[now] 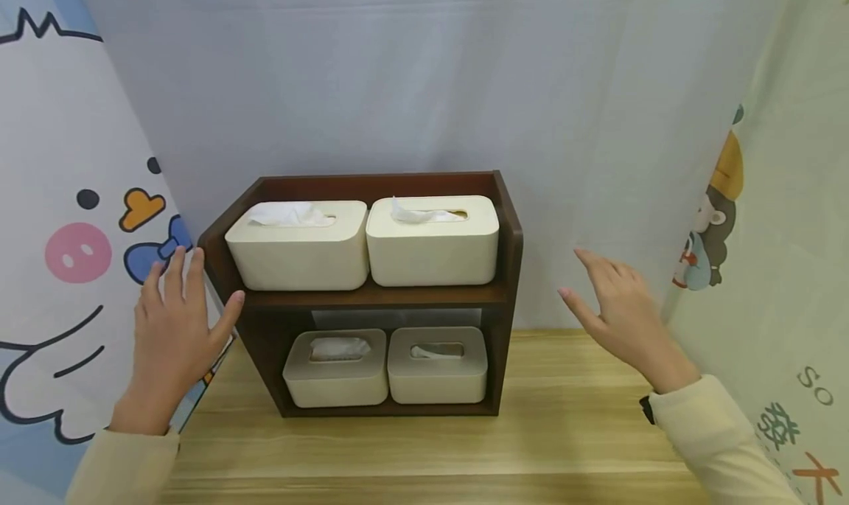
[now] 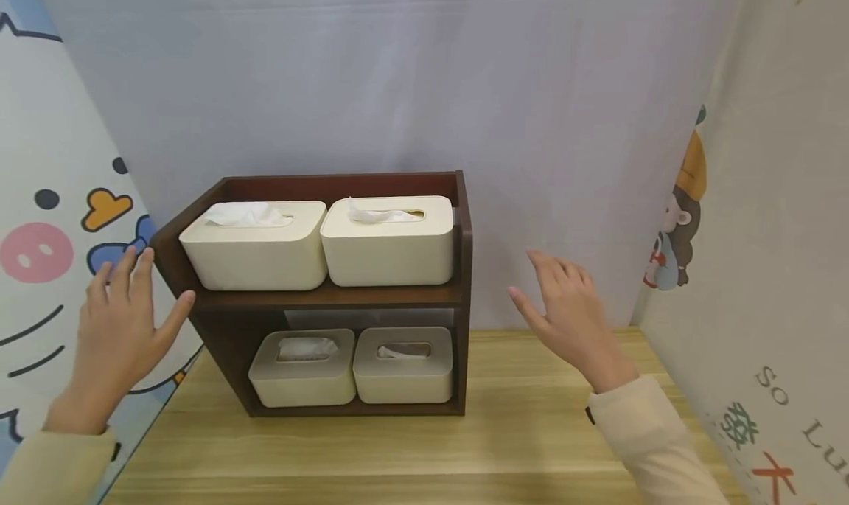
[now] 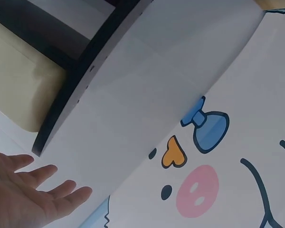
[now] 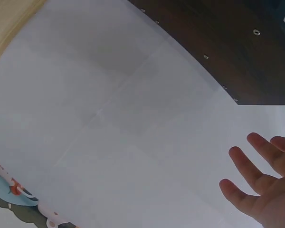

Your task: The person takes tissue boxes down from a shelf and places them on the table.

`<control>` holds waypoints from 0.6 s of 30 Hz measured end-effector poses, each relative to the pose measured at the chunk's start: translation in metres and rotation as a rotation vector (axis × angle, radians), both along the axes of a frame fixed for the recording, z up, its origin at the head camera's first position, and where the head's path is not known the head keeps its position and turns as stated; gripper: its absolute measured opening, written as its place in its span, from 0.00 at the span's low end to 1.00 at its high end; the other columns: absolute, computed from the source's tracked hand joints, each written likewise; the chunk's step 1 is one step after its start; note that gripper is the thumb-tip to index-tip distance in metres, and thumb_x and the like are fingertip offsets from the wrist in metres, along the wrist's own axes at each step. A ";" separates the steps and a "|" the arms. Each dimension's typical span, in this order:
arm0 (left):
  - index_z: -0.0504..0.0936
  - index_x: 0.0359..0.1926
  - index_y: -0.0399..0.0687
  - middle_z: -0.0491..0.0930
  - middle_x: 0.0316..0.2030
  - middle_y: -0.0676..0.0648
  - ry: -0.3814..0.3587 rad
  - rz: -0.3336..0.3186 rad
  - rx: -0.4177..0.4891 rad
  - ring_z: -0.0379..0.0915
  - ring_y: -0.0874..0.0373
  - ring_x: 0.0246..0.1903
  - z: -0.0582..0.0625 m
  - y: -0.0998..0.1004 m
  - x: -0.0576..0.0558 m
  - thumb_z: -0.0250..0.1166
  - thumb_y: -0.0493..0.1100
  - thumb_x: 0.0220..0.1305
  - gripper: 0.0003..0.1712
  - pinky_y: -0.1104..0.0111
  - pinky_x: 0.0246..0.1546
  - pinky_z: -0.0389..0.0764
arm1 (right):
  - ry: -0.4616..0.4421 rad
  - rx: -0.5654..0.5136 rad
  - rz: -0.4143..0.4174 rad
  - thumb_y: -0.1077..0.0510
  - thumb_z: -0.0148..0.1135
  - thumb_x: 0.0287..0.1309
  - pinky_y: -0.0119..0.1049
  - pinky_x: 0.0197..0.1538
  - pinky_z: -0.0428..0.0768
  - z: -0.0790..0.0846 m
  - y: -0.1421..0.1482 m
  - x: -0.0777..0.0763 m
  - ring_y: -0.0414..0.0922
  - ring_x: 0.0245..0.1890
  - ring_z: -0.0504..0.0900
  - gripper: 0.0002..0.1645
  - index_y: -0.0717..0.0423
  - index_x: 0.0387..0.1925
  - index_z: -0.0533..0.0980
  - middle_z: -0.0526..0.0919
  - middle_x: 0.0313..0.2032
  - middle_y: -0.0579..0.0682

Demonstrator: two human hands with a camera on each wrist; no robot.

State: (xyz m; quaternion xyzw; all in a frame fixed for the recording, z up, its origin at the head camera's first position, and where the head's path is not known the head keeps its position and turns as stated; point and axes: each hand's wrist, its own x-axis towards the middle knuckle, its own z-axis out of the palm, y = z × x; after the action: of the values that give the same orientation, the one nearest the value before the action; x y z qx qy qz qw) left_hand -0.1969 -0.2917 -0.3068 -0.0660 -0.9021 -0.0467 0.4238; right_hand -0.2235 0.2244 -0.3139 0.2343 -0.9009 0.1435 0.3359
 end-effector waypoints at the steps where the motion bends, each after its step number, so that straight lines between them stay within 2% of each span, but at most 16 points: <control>1: 0.57 0.66 0.33 0.59 0.62 0.28 -0.003 0.005 -0.001 0.54 0.26 0.59 0.001 -0.002 -0.002 0.60 0.54 0.55 0.44 0.31 0.47 0.63 | -0.002 -0.005 0.006 0.47 0.54 0.60 0.59 0.55 0.67 0.002 -0.004 -0.002 0.63 0.50 0.72 0.35 0.63 0.63 0.62 0.73 0.55 0.63; 5: 0.58 0.65 0.31 0.61 0.60 0.26 -0.012 0.022 -0.003 0.56 0.24 0.56 0.006 -0.007 -0.011 0.60 0.52 0.56 0.43 0.30 0.44 0.63 | 0.004 -0.019 0.028 0.47 0.52 0.61 0.59 0.56 0.67 0.010 -0.020 -0.008 0.62 0.50 0.73 0.35 0.62 0.64 0.61 0.73 0.56 0.63; 8: 0.56 0.65 0.30 0.60 0.60 0.26 -0.045 0.038 -0.001 0.56 0.23 0.55 0.009 -0.009 -0.016 0.60 0.51 0.56 0.42 0.30 0.43 0.64 | 0.012 -0.019 0.038 0.45 0.51 0.61 0.59 0.55 0.67 0.016 -0.031 -0.011 0.62 0.51 0.73 0.36 0.63 0.64 0.61 0.72 0.56 0.62; 13: 0.51 0.67 0.30 0.58 0.61 0.25 -0.138 0.061 0.022 0.54 0.23 0.55 0.015 -0.012 -0.022 0.59 0.46 0.58 0.42 0.30 0.47 0.61 | 0.034 -0.019 0.051 0.42 0.51 0.60 0.58 0.53 0.69 0.025 -0.048 -0.018 0.61 0.50 0.74 0.40 0.63 0.64 0.60 0.73 0.56 0.61; 18: 0.48 0.67 0.30 0.62 0.57 0.23 -0.195 0.065 0.057 0.56 0.24 0.53 0.018 -0.015 -0.027 0.59 0.44 0.58 0.43 0.32 0.49 0.60 | 0.045 -0.021 0.052 0.43 0.55 0.57 0.58 0.51 0.72 0.027 -0.059 -0.024 0.61 0.47 0.75 0.41 0.64 0.64 0.60 0.74 0.55 0.62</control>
State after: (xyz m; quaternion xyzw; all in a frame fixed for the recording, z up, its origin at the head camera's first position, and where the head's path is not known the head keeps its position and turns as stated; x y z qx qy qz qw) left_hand -0.2244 -0.3065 -0.2886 -0.0196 -0.9391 -0.0649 0.3369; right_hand -0.2479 0.1654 -0.2865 0.2574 -0.8851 0.1562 0.3548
